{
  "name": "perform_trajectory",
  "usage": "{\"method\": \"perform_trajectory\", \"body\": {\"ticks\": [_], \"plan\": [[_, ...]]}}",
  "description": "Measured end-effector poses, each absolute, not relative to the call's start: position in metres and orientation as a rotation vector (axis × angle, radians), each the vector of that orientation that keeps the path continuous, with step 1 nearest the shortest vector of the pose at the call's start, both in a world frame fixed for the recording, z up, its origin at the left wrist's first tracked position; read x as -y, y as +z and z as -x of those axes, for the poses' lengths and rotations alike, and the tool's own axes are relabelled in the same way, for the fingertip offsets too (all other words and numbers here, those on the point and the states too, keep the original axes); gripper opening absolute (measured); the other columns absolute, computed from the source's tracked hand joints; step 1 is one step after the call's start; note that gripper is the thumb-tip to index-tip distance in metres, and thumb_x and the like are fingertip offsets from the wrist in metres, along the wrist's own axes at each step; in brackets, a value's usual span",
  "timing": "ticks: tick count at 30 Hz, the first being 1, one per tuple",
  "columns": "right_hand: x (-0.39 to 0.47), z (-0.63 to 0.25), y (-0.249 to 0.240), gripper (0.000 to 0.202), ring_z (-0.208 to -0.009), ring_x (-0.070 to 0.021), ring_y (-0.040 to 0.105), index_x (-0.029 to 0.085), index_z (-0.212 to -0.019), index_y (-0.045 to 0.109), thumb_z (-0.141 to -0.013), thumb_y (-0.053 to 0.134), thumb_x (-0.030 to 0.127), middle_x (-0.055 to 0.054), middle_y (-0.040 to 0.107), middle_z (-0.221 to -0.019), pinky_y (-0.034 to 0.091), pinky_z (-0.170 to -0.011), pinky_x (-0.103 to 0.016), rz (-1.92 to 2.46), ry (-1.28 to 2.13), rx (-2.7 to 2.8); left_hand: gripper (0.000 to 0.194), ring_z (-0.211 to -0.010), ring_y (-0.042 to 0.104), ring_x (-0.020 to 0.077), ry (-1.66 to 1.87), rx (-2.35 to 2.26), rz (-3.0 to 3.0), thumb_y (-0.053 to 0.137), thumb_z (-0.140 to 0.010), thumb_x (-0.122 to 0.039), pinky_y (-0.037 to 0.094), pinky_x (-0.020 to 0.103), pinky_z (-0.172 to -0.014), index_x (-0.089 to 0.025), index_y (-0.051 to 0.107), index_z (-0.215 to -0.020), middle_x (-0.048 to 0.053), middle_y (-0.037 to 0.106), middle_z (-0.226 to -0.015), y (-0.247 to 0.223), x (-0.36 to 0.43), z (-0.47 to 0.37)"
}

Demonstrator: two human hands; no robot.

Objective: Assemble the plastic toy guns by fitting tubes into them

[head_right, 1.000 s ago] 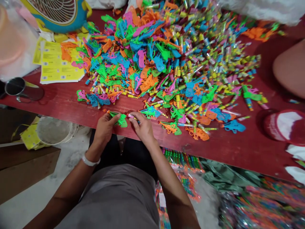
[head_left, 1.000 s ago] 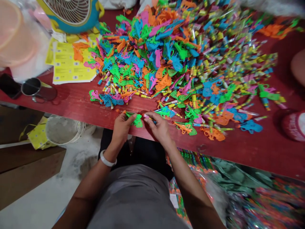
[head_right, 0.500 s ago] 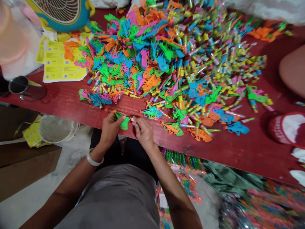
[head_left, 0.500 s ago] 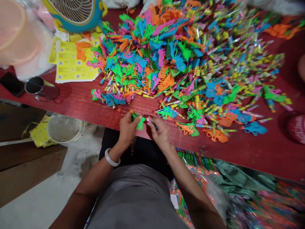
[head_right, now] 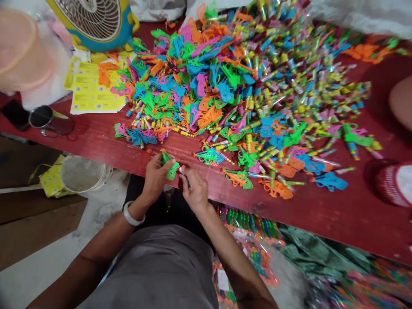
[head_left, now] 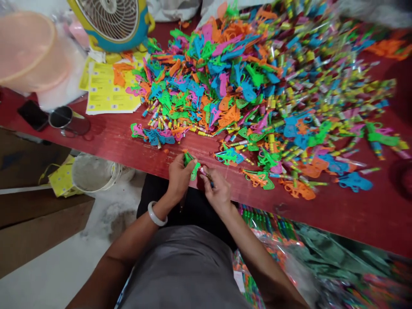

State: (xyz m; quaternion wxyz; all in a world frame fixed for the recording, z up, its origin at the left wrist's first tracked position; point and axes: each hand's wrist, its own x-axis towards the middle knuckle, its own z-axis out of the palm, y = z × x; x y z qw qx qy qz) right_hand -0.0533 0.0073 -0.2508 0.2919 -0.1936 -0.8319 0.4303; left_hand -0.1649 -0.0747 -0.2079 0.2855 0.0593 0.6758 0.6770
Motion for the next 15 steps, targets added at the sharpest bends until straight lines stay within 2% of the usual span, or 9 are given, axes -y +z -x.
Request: {"method": "perform_trajectory", "body": {"ticks": [2,5,7,9,12,15], "plan": [[-0.005,0.057,-0.25,0.017,-0.087,-0.0216,0.073,0.023,-0.104,0.069,-0.098,0.057,0.032,-0.007,0.076,-0.094,0.06,-0.076,-0.034,0.566,1.192,2.182,0.022,-0.065,0.048,0.0106,1.831,-1.784,-0.192,0.072,-0.081,-0.035,0.041,0.023,-0.063,-0.019,0.056,-0.08,-0.004,0.054,-0.073,-0.206,0.073,0.162],[-0.025,0.06,-0.242,0.02,-0.084,-0.0201,0.071,0.023,-0.102,0.07,-0.098,0.058,0.039,-0.004,0.075,-0.093,0.059,-0.076,-0.034,0.591,1.189,2.21,0.023,-0.077,0.057,0.0134,1.84,-1.752,-0.314,0.069,-0.087,-0.04,0.047,0.026,-0.074,-0.02,0.059,-0.093,0.0,0.062,-0.086,-0.207,0.071,0.171],[-0.056,0.057,-0.23,0.021,-0.089,-0.0209,0.07,0.024,-0.104,0.071,-0.098,0.059,0.04,-0.004,0.075,-0.096,0.058,-0.082,-0.037,0.587,1.001,2.234,0.028,-0.091,0.062,0.0175,1.841,-1.836,-0.454,0.065,-0.09,-0.043,0.05,0.032,-0.085,-0.022,0.059,-0.107,0.004,0.065,-0.099,-0.211,0.072,0.191],[-0.095,0.048,-0.215,0.024,-0.099,-0.0232,0.068,0.025,-0.114,0.07,-0.098,0.059,0.039,-0.007,0.073,-0.106,0.055,-0.089,-0.042,0.656,0.673,2.167,0.034,-0.109,0.061,0.0231,1.795,-2.109,-0.608,0.064,-0.092,-0.042,0.047,0.039,-0.099,-0.023,0.057,-0.119,0.009,0.065,-0.116,-0.215,0.078,0.219],[-0.134,0.037,-0.199,0.034,-0.103,-0.0254,0.065,0.024,-0.129,0.065,-0.101,0.055,0.038,-0.013,0.069,-0.114,0.052,-0.094,-0.046,0.828,0.289,2.026,0.047,-0.134,0.046,0.0352,1.37,-2.707,-0.721,0.072,-0.084,-0.029,0.033,0.054,-0.113,-0.022,0.057,-0.128,0.017,0.055,-0.14,-0.222,0.092,0.259],[-0.119,0.048,-0.204,0.033,-0.099,-0.0256,0.066,0.024,-0.132,0.063,-0.104,0.048,0.035,-0.012,0.071,-0.108,0.053,-0.09,-0.046,0.763,0.313,2.137,0.047,-0.135,0.042,0.0404,0.979,-2.917,-0.778,0.072,-0.08,-0.02,0.031,0.06,-0.112,-0.021,0.061,-0.125,0.018,0.054,-0.142,-0.229,0.099,0.273]]}}
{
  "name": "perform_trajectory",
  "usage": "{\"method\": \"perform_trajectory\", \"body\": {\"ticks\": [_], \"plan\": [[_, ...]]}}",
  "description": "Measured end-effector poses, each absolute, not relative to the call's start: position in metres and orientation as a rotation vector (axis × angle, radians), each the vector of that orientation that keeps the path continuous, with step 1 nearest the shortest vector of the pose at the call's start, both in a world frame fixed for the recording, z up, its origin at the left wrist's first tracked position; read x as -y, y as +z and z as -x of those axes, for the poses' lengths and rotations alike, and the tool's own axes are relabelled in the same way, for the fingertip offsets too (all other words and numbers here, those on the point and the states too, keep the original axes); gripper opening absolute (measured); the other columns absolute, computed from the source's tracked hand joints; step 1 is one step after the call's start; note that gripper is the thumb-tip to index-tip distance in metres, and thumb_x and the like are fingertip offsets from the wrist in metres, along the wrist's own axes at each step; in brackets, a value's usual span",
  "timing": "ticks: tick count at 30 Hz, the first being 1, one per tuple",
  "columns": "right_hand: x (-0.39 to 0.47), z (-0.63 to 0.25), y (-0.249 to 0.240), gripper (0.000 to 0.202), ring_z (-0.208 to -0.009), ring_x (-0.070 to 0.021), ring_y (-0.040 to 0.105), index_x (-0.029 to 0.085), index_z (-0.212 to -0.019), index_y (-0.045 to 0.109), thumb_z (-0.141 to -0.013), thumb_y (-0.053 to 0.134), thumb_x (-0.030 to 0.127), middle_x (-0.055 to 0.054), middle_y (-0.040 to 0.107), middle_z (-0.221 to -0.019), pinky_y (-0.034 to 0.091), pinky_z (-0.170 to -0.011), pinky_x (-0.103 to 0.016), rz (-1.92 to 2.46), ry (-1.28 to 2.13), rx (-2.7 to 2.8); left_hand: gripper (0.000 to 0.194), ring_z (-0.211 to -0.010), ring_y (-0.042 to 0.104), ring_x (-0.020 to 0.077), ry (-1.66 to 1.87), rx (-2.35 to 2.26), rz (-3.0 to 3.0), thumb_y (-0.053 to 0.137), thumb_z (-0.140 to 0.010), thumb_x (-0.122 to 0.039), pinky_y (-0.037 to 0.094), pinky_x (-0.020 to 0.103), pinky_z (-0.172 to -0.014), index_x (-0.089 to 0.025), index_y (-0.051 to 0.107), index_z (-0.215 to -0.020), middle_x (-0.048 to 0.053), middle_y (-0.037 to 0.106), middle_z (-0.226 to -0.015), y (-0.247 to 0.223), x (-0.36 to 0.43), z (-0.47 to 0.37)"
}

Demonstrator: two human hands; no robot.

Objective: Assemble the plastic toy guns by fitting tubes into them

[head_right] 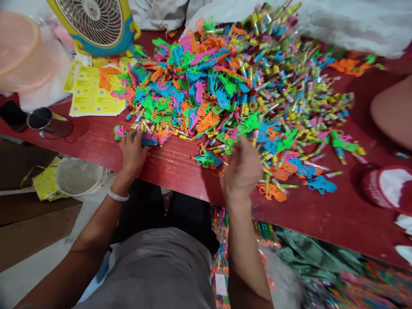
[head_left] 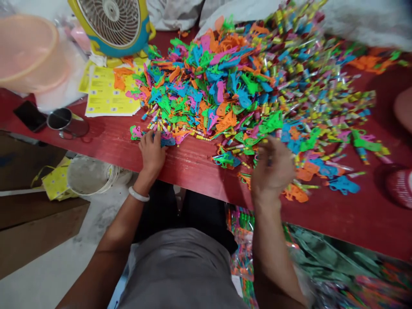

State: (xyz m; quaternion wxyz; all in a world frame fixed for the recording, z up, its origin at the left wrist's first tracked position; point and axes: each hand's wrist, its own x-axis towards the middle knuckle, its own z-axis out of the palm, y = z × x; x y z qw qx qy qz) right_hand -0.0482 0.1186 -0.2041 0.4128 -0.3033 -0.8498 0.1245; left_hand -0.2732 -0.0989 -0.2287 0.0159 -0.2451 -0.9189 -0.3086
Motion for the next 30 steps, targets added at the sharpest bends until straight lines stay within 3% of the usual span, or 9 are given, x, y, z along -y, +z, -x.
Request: {"method": "perform_trajectory", "body": {"ticks": [6,10,13,17,20,25,30], "plan": [[-0.034,0.111,-0.258,0.031,-0.094,-0.0283,0.065,0.021,-0.124,0.066,-0.1,0.056,0.037,-0.014,0.072,-0.102,0.05,-0.089,-0.044,0.404,0.663,2.712,0.022,-0.122,0.052,0.0342,-0.957,2.797,0.956,0.06,-0.091,-0.025,0.035,0.053,-0.109,-0.02,0.066,-0.112,0.015,0.065,-0.125,-0.234,0.092,0.255],[-0.03,0.116,-0.271,0.042,-0.106,-0.0314,0.061,0.017,-0.132,0.06,-0.096,0.063,0.038,-0.019,0.066,-0.119,0.049,-0.092,-0.046,0.35,0.628,2.694,0.017,-0.115,0.057,0.029,-1.138,2.673,0.931,0.055,-0.095,-0.026,0.037,0.047,-0.107,-0.021,0.068,-0.104,0.012,0.069,-0.114,-0.227,0.096,0.261],[-0.035,0.098,-0.271,0.038,-0.108,-0.0317,0.058,0.016,-0.129,0.059,-0.096,0.062,0.036,-0.02,0.063,-0.123,0.048,-0.092,-0.047,0.343,0.535,2.644,0.015,-0.105,0.061,0.0246,-1.403,2.56,0.75,0.057,-0.095,-0.029,0.043,0.04,-0.1,-0.021,0.068,-0.101,0.009,0.07,-0.106,-0.216,0.102,0.268],[-0.033,0.08,-0.274,0.018,-0.098,-0.0285,0.059,0.019,-0.109,0.063,-0.1,0.056,0.032,-0.016,0.066,-0.11,0.049,-0.086,-0.043,0.39,0.531,2.619,0.016,-0.085,0.064,0.0164,-2.056,2.463,0.514,0.064,-0.091,-0.035,0.049,0.029,-0.081,-0.021,0.068,-0.099,0.003,0.069,-0.092,-0.206,0.098,0.26],[-0.035,0.083,-0.269,0.019,-0.087,-0.0249,0.062,0.02,-0.103,0.06,-0.102,0.05,0.036,-0.011,0.067,-0.097,0.05,-0.08,-0.039,0.475,0.775,2.503,0.018,-0.075,0.062,0.0133,-2.461,2.43,0.481,0.07,-0.085,-0.036,0.049,0.025,-0.073,-0.02,0.068,-0.095,0.0,0.068,-0.084,-0.206,0.091,0.245],[-0.044,0.099,-0.241,0.027,-0.067,-0.0168,0.058,0.023,-0.111,0.057,-0.101,0.048,0.046,-0.001,0.063,-0.081,0.049,-0.067,-0.03,0.663,1.346,2.214,0.023,-0.076,0.063,0.0141,-2.662,2.614,0.724,0.078,-0.075,-0.035,0.05,0.026,-0.071,-0.019,0.072,-0.092,0.001,0.071,-0.084,-0.208,0.087,0.219],[-0.033,0.103,-0.231,0.029,-0.049,-0.012,0.046,0.025,-0.089,0.05,-0.095,0.058,0.053,0.008,0.049,-0.058,0.039,-0.05,-0.025,0.743,1.781,1.942,0.033,-0.07,0.061,0.0125,-2.849,2.628,0.549,0.086,-0.066,-0.04,0.05,0.025,-0.068,-0.018,0.071,-0.087,0.0,0.069,-0.078,-0.207,0.085,0.203]]}}
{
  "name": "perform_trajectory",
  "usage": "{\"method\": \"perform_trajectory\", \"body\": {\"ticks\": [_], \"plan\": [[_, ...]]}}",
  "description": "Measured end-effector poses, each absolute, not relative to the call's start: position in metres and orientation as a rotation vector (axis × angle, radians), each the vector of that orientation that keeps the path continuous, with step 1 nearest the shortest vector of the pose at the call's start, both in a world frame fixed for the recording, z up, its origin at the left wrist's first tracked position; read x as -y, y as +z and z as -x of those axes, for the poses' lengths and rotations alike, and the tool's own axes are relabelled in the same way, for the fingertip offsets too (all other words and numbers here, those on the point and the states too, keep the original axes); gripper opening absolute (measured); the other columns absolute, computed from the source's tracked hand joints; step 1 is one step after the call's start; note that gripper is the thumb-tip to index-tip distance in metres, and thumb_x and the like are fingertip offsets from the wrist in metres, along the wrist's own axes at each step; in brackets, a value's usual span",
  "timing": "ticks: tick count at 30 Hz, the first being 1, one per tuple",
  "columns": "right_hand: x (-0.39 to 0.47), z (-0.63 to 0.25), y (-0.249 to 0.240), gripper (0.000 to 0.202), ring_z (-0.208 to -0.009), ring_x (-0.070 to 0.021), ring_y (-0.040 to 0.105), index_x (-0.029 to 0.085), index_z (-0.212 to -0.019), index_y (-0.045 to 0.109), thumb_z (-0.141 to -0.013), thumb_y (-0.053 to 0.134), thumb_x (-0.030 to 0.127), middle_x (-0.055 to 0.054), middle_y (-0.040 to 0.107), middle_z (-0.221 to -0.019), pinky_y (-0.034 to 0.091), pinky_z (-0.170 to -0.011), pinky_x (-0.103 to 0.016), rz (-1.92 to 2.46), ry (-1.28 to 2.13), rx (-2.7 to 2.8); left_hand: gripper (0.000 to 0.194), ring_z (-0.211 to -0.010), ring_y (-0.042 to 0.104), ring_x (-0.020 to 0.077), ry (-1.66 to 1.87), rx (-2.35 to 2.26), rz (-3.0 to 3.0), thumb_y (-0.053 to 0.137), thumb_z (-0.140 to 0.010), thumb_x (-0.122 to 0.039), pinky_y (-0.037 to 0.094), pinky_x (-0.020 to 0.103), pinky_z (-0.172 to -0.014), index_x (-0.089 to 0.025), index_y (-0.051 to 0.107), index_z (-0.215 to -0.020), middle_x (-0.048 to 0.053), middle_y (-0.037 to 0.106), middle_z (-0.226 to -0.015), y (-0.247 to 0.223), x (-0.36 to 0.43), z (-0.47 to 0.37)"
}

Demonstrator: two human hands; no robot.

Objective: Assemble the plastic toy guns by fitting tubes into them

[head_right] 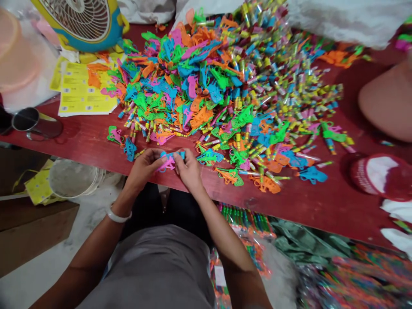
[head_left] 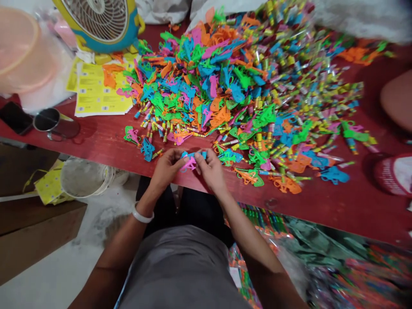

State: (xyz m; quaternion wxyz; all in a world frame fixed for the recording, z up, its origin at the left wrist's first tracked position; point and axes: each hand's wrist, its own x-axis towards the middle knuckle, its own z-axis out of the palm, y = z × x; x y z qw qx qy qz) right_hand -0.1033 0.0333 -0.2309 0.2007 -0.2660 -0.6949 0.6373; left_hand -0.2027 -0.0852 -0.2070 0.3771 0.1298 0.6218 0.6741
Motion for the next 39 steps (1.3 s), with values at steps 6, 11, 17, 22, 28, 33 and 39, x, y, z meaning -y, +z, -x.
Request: {"method": "perform_trajectory", "body": {"ticks": [6,11,17,22,28,33,39], "plan": [[-0.03,0.086,-0.231,0.032,-0.05,-0.0111,0.049,0.024,-0.088,0.049,-0.095,0.058,0.054,0.006,0.055,-0.062,0.041,-0.053,-0.024,0.699,1.881,1.992,0.03,-0.069,0.057,0.0116,1.783,-1.578,-0.129,0.086,-0.064,-0.042,0.046,0.023,-0.067,-0.019,0.075,-0.078,0.0,0.07,-0.076,-0.212,0.089,0.194],[-0.057,0.076,-0.214,0.028,-0.094,-0.0199,0.066,0.022,-0.109,0.061,-0.1,0.051,0.047,-0.006,0.07,-0.104,0.052,-0.083,-0.033,0.548,1.471,2.394,0.026,-0.078,0.063,0.0181,1.627,-1.713,-0.411,0.082,-0.071,-0.045,0.05,0.03,-0.075,-0.022,0.08,-0.083,0.003,0.075,-0.083,-0.206,0.096,0.2],[-0.065,0.079,-0.211,0.025,-0.1,-0.0224,0.068,0.024,-0.109,0.069,-0.102,0.05,0.039,-0.007,0.073,-0.106,0.053,-0.089,-0.037,0.224,1.409,2.587,0.013,-0.075,0.064,0.0193,1.524,-1.862,-0.665,0.079,-0.075,-0.038,0.049,0.032,-0.075,-0.026,0.081,-0.078,0.002,0.073,-0.073,-0.201,0.099,0.204],[-0.062,0.079,-0.217,0.027,-0.098,-0.0224,0.068,0.022,-0.11,0.07,-0.103,0.049,0.038,-0.008,0.074,-0.106,0.053,-0.087,-0.037,0.242,1.389,2.566,0.009,-0.07,0.062,0.0176,1.479,-1.9,-0.754,0.073,-0.08,-0.029,0.047,0.031,-0.072,-0.025,0.081,-0.079,0.002,0.071,-0.072,-0.206,0.101,0.205],[-0.063,0.08,-0.218,0.035,-0.087,-0.0206,0.069,0.022,-0.107,0.07,-0.104,0.043,0.045,-0.006,0.074,-0.097,0.053,-0.078,-0.033,0.21,1.412,2.609,0.012,-0.074,0.063,0.0185,1.373,-2.004,-0.891,0.069,-0.083,-0.024,0.045,0.031,-0.073,-0.025,0.08,-0.08,0.003,0.071,-0.075,-0.208,0.101,0.207],[-0.067,0.078,-0.213,0.036,-0.087,-0.0213,0.069,0.023,-0.103,0.071,-0.105,0.042,0.044,-0.006,0.075,-0.097,0.052,-0.079,-0.033,0.115,1.309,2.759,0.014,-0.072,0.062,0.0181,1.323,-2.044,-0.977,0.068,-0.084,-0.019,0.043,0.03,-0.07,-0.022,0.077,-0.074,0.004,0.069,-0.073,-0.213,0.101,0.201],[-0.059,0.069,-0.211,0.028,-0.092,-0.023,0.069,0.021,-0.107,0.069,-0.104,0.043,0.033,-0.009,0.074,-0.101,0.052,-0.08,-0.034,0.177,1.219,2.783,0.013,-0.073,0.062,0.0166,1.263,-2.072,-0.989,0.066,-0.085,-0.016,0.044,0.028,-0.07,-0.019,0.073,-0.075,0.002,0.069,-0.074,-0.212,0.098,0.199]]}}
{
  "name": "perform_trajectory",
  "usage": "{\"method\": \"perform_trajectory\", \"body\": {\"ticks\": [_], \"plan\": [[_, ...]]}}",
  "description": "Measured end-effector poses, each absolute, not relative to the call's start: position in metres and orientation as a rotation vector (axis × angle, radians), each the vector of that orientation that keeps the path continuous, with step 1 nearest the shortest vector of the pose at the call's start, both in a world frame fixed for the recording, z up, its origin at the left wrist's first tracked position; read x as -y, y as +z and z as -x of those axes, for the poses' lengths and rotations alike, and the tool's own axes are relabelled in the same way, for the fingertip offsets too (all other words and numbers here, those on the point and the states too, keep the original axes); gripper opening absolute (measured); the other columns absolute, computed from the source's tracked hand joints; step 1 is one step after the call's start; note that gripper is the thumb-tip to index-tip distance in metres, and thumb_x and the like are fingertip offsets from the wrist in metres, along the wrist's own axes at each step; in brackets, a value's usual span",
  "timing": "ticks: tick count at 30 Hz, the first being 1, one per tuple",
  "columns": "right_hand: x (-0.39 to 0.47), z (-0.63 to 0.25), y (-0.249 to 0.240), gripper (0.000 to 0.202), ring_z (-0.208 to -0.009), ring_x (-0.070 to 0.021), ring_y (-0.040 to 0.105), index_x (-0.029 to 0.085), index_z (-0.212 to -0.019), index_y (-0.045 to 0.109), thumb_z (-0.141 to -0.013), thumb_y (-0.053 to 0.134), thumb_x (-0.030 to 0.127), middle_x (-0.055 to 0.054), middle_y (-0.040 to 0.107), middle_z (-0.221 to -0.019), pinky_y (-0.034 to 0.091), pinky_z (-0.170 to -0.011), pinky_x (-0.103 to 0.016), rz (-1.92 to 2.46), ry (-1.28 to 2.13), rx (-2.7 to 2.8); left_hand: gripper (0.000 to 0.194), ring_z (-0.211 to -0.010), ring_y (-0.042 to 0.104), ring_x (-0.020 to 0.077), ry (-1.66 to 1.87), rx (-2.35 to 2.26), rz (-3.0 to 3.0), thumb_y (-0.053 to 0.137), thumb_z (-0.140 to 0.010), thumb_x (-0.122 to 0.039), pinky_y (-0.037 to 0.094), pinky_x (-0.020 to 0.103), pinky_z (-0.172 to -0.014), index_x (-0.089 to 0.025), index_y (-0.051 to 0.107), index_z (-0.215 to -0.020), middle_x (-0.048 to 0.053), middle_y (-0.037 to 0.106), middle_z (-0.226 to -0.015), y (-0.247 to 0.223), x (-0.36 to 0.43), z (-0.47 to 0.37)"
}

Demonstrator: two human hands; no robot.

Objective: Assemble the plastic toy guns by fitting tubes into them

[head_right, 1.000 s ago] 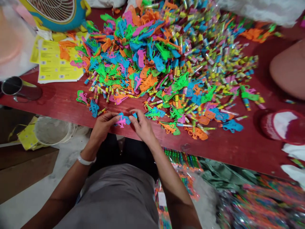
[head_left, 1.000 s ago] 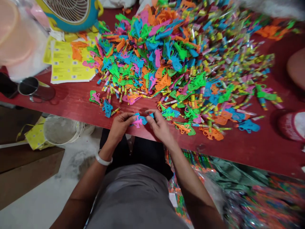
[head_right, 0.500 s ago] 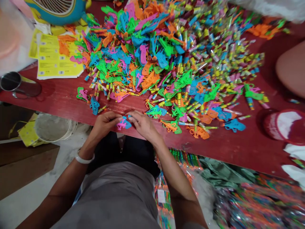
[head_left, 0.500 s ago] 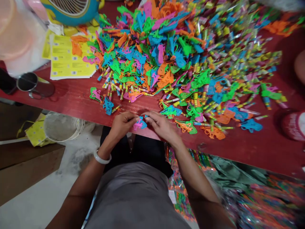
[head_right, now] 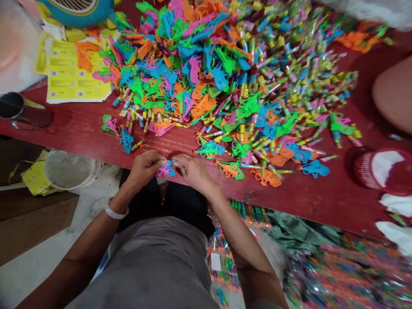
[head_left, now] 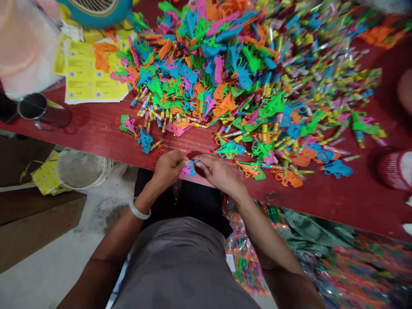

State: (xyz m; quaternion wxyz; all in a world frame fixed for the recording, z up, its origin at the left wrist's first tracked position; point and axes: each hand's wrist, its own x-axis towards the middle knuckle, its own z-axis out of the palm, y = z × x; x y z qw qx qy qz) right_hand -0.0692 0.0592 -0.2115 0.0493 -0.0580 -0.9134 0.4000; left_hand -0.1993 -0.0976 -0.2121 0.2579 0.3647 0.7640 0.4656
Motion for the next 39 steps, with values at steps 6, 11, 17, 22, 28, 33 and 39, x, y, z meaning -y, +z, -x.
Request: {"method": "perform_trajectory", "body": {"ticks": [6,11,17,22,28,33,39], "plan": [[-0.056,0.066,-0.219,0.031,-0.083,-0.0211,0.067,0.021,-0.098,0.069,-0.104,0.044,0.037,-0.008,0.073,-0.092,0.05,-0.075,-0.032,0.144,1.283,2.799,0.013,-0.073,0.061,0.0164,1.151,-2.121,-1.131,0.064,-0.084,-0.014,0.045,0.029,-0.072,-0.018,0.071,-0.074,0.003,0.069,-0.076,-0.209,0.096,0.2],[-0.076,0.056,-0.213,0.032,-0.087,-0.0216,0.069,0.022,-0.104,0.073,-0.104,0.046,0.041,-0.007,0.074,-0.095,0.053,-0.078,-0.033,0.087,1.384,2.785,0.017,-0.075,0.062,0.0167,1.192,-1.991,-1.227,0.059,-0.091,-0.021,0.047,0.029,-0.073,-0.018,0.07,-0.079,0.003,0.068,-0.076,-0.213,0.088,0.196],[-0.137,0.039,-0.18,0.035,-0.124,-0.0284,0.059,0.03,-0.134,0.063,-0.104,0.046,0.033,-0.009,0.067,-0.129,0.045,-0.104,-0.053,0.553,0.492,2.428,0.031,-0.114,0.058,0.026,1.158,-2.483,-1.281,0.062,-0.092,-0.026,0.046,0.041,-0.1,-0.019,0.062,-0.122,0.014,0.064,-0.124,-0.217,0.056,0.236],[-0.118,0.054,-0.194,0.039,-0.131,-0.0288,0.051,0.03,-0.138,0.058,-0.103,0.041,0.023,-0.01,0.061,-0.136,0.041,-0.108,-0.055,0.555,0.304,2.405,0.03,-0.117,0.053,0.0329,0.651,-2.785,-1.338,0.061,-0.085,-0.013,0.041,0.05,-0.103,-0.018,0.063,-0.115,0.016,0.062,-0.123,-0.229,0.047,0.255],[-0.07,0.118,-0.224,0.035,-0.114,-0.0299,0.055,0.022,-0.125,0.065,-0.101,0.041,0.013,-0.012,0.068,-0.123,0.044,-0.098,-0.05,0.589,0.324,2.744,0.032,-0.111,0.054,0.0333,0.53,-2.875,-1.286,0.061,-0.087,-0.016,0.043,0.049,-0.099,-0.015,0.058,-0.118,0.018,0.062,-0.116,-0.23,0.057,0.245],[-0.069,0.172,-0.235,0.035,-0.109,-0.0313,0.055,0.013,-0.117,0.065,-0.1,0.034,0.009,-0.018,0.063,-0.114,0.046,-0.093,-0.046,0.759,0.36,2.834,0.025,-0.11,0.055,0.0323,0.569,-2.838,-1.297,0.064,-0.087,-0.018,0.045,0.047,-0.097,-0.015,0.061,-0.112,0.018,0.062,-0.113,-0.228,0.063,0.252],[-0.076,0.168,-0.244,0.03,-0.102,-0.0295,0.057,0.014,-0.104,0.062,-0.099,0.032,0.009,-0.018,0.06,-0.111,0.049,-0.084,-0.043,0.855,0.443,2.792,0.01,-0.097,0.058,0.025,1.136,-2.805,-1.083,0.053,-0.093,-0.02,0.046,0.04,-0.091,-0.018,0.063,-0.091,0.011,0.065,-0.097,-0.221,0.079,0.265]]}}
